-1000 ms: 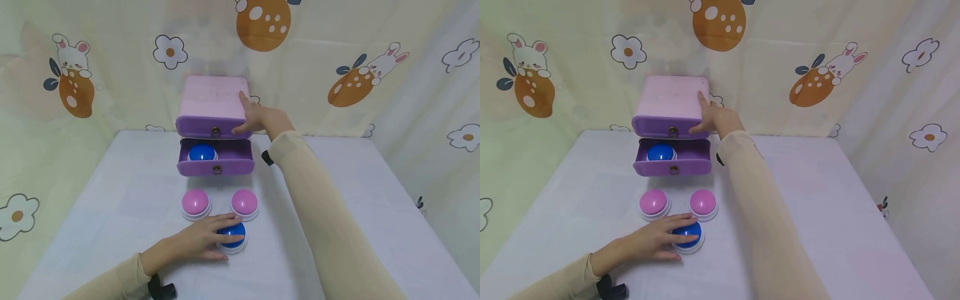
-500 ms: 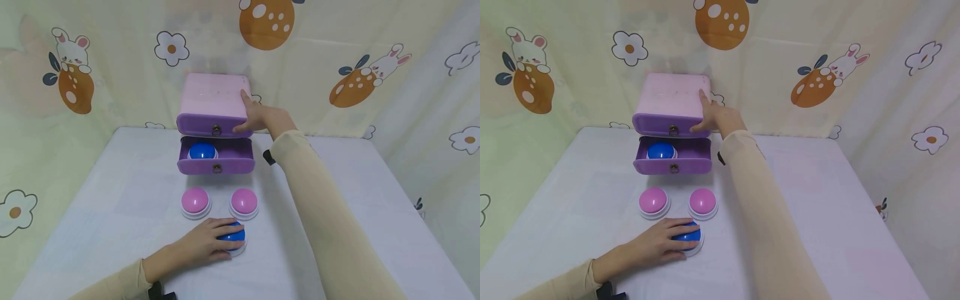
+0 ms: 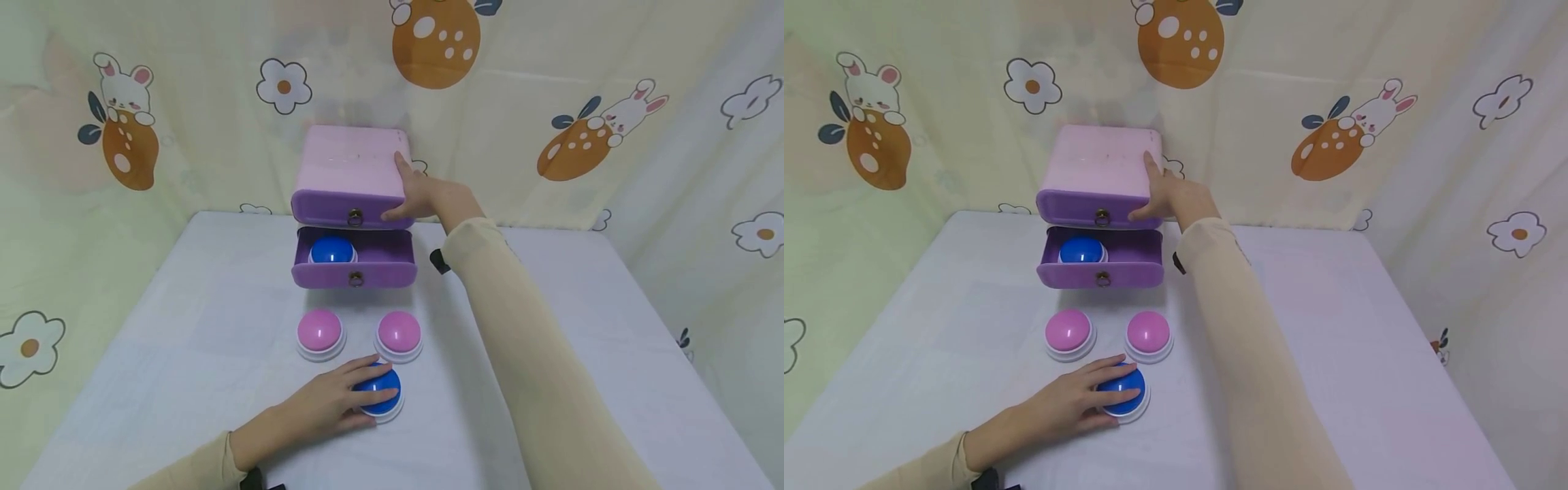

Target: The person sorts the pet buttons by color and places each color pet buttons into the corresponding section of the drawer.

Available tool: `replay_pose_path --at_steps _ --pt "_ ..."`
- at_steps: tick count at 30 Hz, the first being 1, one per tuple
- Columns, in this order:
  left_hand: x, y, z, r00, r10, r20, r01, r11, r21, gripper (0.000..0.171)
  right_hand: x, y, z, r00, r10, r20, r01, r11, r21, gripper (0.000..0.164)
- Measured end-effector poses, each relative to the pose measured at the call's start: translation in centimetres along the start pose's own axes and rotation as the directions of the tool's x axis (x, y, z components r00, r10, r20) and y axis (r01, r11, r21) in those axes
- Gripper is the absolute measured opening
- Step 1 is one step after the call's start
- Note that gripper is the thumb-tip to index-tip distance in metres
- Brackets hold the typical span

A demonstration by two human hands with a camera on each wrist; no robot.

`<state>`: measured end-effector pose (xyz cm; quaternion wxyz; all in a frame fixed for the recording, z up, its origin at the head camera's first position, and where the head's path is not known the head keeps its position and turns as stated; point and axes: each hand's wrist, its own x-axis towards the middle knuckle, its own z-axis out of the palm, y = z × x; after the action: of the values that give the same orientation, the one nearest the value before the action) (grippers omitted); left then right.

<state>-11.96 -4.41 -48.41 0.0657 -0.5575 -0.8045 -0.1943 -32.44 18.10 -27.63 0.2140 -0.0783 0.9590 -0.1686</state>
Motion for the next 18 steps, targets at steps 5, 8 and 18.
replay_pose_path --at_steps 5,8,18 --pt "-0.15 0.07 -0.03 1.0 -0.001 -0.008 0.001 1.0 0.005 0.049 0.13 0.06 0.15 1.0 -0.001 -0.001 0.001 1.0 -0.011 0.121" --pt "-0.19 0.1 -0.17 1.0 0.001 -0.026 -0.001 1.0 0.005 0.047 0.17 0.09 0.15 1.0 -0.009 -0.002 0.009 1.0 -0.012 0.121" --pt "-0.27 0.21 -0.44 0.998 0.015 -0.065 -0.015 1.0 0.011 0.046 0.28 0.2 0.04 1.0 -0.021 -0.001 0.021 1.0 0.0 0.121"
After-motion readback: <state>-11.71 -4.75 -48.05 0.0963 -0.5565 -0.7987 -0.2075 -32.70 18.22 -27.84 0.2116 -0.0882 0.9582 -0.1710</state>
